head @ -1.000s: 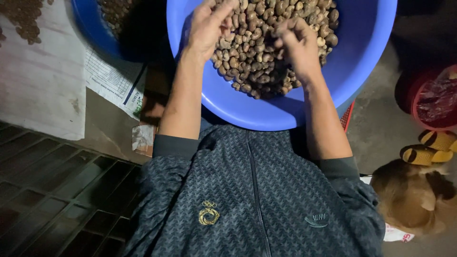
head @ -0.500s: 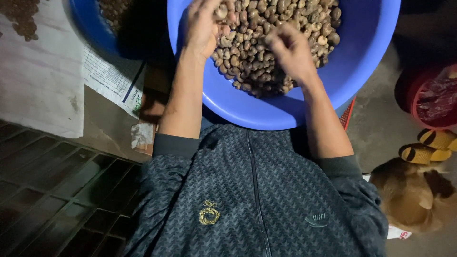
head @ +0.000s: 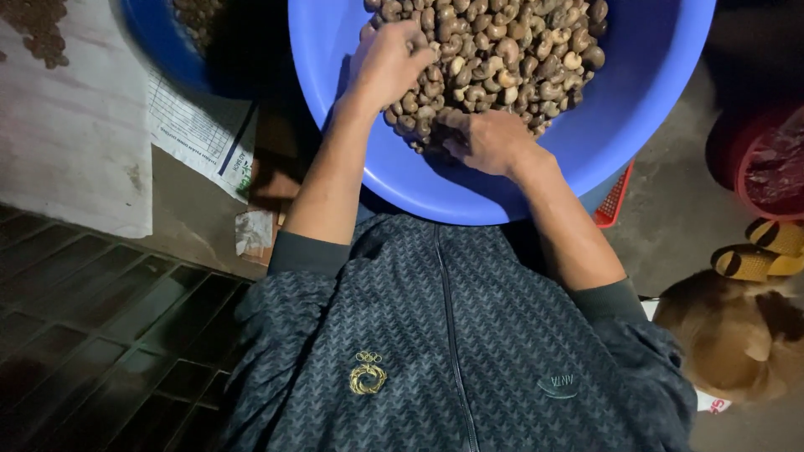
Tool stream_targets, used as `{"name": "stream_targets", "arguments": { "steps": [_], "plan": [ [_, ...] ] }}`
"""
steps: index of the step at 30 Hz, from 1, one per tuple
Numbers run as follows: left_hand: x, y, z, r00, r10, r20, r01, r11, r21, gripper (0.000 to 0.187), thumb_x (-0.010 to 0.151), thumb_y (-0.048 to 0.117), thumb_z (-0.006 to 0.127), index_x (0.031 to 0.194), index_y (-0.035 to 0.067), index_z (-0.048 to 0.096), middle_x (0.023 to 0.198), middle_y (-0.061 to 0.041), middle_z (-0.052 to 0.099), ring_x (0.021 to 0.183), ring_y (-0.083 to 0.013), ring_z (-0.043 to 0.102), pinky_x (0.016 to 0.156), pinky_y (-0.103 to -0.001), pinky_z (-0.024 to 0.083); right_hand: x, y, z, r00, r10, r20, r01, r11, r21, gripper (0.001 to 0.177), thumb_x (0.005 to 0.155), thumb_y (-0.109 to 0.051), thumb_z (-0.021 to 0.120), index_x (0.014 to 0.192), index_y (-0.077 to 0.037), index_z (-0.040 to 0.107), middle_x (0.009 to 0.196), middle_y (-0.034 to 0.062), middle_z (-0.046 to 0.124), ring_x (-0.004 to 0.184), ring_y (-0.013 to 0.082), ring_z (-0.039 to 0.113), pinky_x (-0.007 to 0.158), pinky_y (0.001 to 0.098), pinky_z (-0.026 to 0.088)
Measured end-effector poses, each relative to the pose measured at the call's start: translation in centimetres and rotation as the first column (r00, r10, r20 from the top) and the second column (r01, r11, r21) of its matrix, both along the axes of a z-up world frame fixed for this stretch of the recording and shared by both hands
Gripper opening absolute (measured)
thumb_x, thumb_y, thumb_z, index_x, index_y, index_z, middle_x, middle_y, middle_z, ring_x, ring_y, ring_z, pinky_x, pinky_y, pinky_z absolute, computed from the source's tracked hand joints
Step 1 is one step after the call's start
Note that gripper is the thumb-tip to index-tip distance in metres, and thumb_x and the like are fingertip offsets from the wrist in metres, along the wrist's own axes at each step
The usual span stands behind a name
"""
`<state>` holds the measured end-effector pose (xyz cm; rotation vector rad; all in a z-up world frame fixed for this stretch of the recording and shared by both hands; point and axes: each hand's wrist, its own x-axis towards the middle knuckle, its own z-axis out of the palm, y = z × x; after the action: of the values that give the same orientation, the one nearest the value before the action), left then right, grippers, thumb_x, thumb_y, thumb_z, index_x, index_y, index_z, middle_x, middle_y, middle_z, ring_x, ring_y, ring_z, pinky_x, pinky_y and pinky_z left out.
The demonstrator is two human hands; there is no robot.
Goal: Manual sorting of nuts in a large bowl, sifting through the pile and picking out specific pieces.
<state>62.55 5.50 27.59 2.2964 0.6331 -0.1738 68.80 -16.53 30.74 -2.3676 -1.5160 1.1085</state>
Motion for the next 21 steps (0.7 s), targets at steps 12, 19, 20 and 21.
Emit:
{"name": "stream_targets", "arguments": {
  "steps": [12, 19, 20, 21],
  "plan": [
    [0.2, 0.3, -4.3, 0.996, -0.074, -0.05, 0.085, 0.949, 0.303, 0.023, 0.09, 0.012, 0.076, 0.111, 0.01, 0.067, 0.062, 0.007, 0.053, 0.047, -0.0091, 0.05, 0.05, -0.03, 0.053, 1.4, -1.5, 0.5, 0.966, -0.253, -0.048, 0.258, 0.949, 0.182, 0.015, 0.098, 0.002, 0.065, 0.11, -0.006, 0.071, 0.075, 0.009, 0.077, 0.052, 0.0154, 0.065, 0.046, 0.0257, 0.055],
    [0.5, -2.7, 1.0, 0.84, -0.481, -0.251, 0.477, 0.875, -0.083, 0.005, 0.095, 0.007, 0.073, 0.094, 0.01, 0.07, 0.069, -0.003, 0.061, 0.049, -0.0075, 0.049, 0.053, -0.02, 0.049, 1.5, -3.6, -0.4, 0.924, -0.382, 0.039, 0.37, 0.914, 0.168, 0.014, 0.098, -0.008, 0.071, 0.11, -0.004, 0.066, 0.081, 0.0115, 0.075, 0.064, 0.0294, 0.07, 0.062, 0.0441, 0.058],
    [0.6, -3.2, 1.7, 0.769, -0.514, -0.38, 0.527, 0.846, -0.08, 0.016, 0.094, 0.005, 0.076, 0.087, 0.011, 0.063, 0.069, -0.005, 0.058, 0.056, -0.0109, 0.058, 0.064, -0.023, 0.058, 1.3, -3.8, 0.0, 0.919, -0.393, 0.022, 0.382, 0.904, 0.192, 0.017, 0.096, -0.009, 0.071, 0.113, -0.005, 0.068, 0.083, 0.012, 0.076, 0.066, 0.0318, 0.071, 0.063, 0.0461, 0.056],
    [0.3, -3.6, -0.2, 0.768, -0.514, -0.381, 0.526, 0.846, -0.081, 0.016, 0.094, 0.005, 0.076, 0.087, 0.011, 0.063, 0.069, -0.005, 0.058, 0.056, -0.0109, 0.058, 0.064, -0.023, 0.058, 1.4, -3.7, -0.5, 0.92, -0.392, 0.021, 0.382, 0.904, 0.191, 0.017, 0.096, -0.009, 0.071, 0.113, -0.005, 0.068, 0.083, 0.012, 0.076, 0.066, 0.0318, 0.071, 0.063, 0.0461, 0.056]
  ]
}}
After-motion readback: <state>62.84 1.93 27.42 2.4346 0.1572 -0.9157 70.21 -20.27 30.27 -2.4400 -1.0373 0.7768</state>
